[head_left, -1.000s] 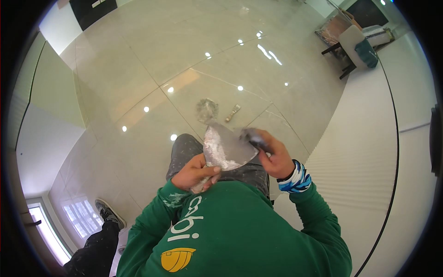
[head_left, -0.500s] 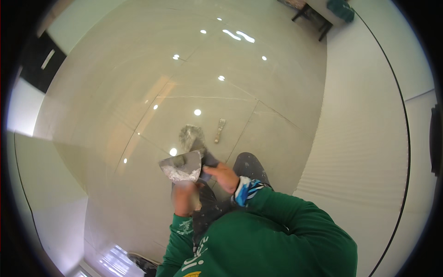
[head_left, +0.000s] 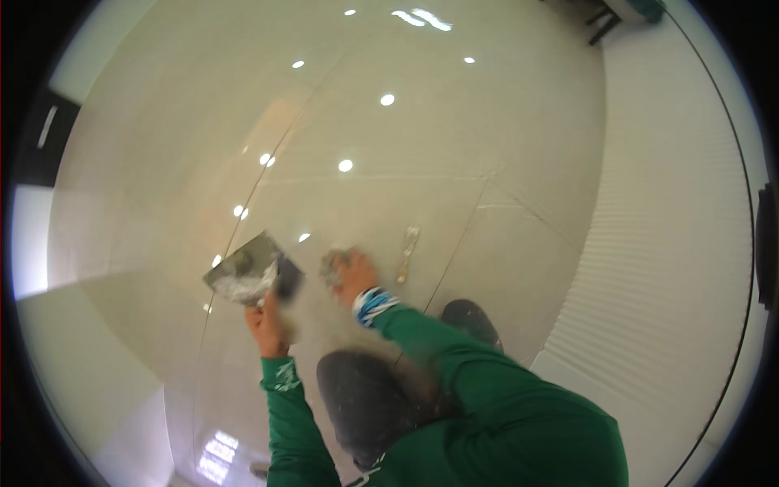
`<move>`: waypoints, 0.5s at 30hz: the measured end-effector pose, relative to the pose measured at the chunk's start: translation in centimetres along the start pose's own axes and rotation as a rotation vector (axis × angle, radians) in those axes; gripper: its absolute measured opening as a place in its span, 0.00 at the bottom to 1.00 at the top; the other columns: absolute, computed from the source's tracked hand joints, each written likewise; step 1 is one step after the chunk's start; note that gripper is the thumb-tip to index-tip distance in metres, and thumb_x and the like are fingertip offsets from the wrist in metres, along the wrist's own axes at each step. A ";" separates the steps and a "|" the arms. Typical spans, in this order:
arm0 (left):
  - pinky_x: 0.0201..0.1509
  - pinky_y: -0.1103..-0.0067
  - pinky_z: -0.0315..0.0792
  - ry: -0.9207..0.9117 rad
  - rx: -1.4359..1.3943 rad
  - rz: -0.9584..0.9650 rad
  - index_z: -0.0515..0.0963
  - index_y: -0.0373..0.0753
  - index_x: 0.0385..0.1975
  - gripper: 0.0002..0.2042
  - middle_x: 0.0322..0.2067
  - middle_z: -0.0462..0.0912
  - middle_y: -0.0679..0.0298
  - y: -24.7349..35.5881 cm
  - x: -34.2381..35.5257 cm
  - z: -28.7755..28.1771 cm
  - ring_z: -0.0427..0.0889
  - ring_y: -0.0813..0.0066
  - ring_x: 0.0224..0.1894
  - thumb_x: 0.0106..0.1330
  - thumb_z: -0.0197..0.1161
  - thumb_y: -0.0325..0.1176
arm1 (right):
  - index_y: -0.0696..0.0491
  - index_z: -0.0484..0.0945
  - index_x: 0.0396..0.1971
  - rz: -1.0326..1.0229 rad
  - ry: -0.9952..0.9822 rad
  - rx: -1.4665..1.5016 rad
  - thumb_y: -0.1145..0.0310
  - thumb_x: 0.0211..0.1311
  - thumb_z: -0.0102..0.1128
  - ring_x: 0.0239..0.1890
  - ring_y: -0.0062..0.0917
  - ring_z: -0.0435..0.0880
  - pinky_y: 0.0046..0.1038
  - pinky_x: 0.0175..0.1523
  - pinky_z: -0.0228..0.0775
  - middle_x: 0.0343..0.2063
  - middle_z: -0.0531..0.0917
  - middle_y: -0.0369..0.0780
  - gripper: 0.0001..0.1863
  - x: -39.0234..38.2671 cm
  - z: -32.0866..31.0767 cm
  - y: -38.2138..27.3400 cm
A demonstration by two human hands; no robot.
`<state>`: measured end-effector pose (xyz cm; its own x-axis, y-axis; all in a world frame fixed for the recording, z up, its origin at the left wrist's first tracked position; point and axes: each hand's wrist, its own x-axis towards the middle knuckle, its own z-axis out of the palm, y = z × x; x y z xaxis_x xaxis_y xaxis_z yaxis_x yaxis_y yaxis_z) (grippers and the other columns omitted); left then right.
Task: The person applies grout to the seams between floor tiles using a putty knife and a smaller scraper, then wipes the excess away with a cloth.
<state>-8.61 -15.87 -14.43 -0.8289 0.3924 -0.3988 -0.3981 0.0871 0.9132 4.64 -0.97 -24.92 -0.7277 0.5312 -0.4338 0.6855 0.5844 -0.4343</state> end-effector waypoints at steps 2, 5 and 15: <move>0.45 0.82 0.71 0.066 0.055 0.015 0.77 0.34 0.54 0.17 0.46 0.83 0.67 -3.0 3.1 1.3 0.78 0.82 0.43 0.70 0.67 0.33 | 0.46 0.66 0.68 -0.122 -0.061 0.026 0.65 0.62 0.60 0.62 0.50 0.70 0.49 0.62 0.68 0.66 0.65 0.52 0.33 1.8 2.9 1.1; 0.44 0.80 0.72 0.022 0.081 -0.037 0.77 0.34 0.54 0.18 0.46 0.83 0.67 -8.6 10.0 2.0 0.79 0.80 0.43 0.69 0.68 0.35 | 0.54 0.68 0.65 -0.100 -0.049 0.326 0.73 0.61 0.56 0.58 0.54 0.73 0.48 0.63 0.68 0.60 0.70 0.57 0.29 5.0 2.8 4.2; 0.51 0.79 0.72 -0.125 -0.031 -0.092 0.78 0.32 0.54 0.18 0.49 0.84 0.63 -14.3 25.6 8.5 0.81 0.77 0.47 0.69 0.69 0.34 | 0.65 0.70 0.61 0.696 0.445 -0.304 0.60 0.66 0.56 0.55 0.47 0.73 0.46 0.63 0.64 0.51 0.77 0.54 0.30 15.7 -12.3 31.3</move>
<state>-20.82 0.67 -36.96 -0.7339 0.4952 -0.4650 -0.4835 0.1000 0.8696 14.44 33.24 -35.61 -0.1318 0.9805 -0.1459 0.9872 0.1432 0.0707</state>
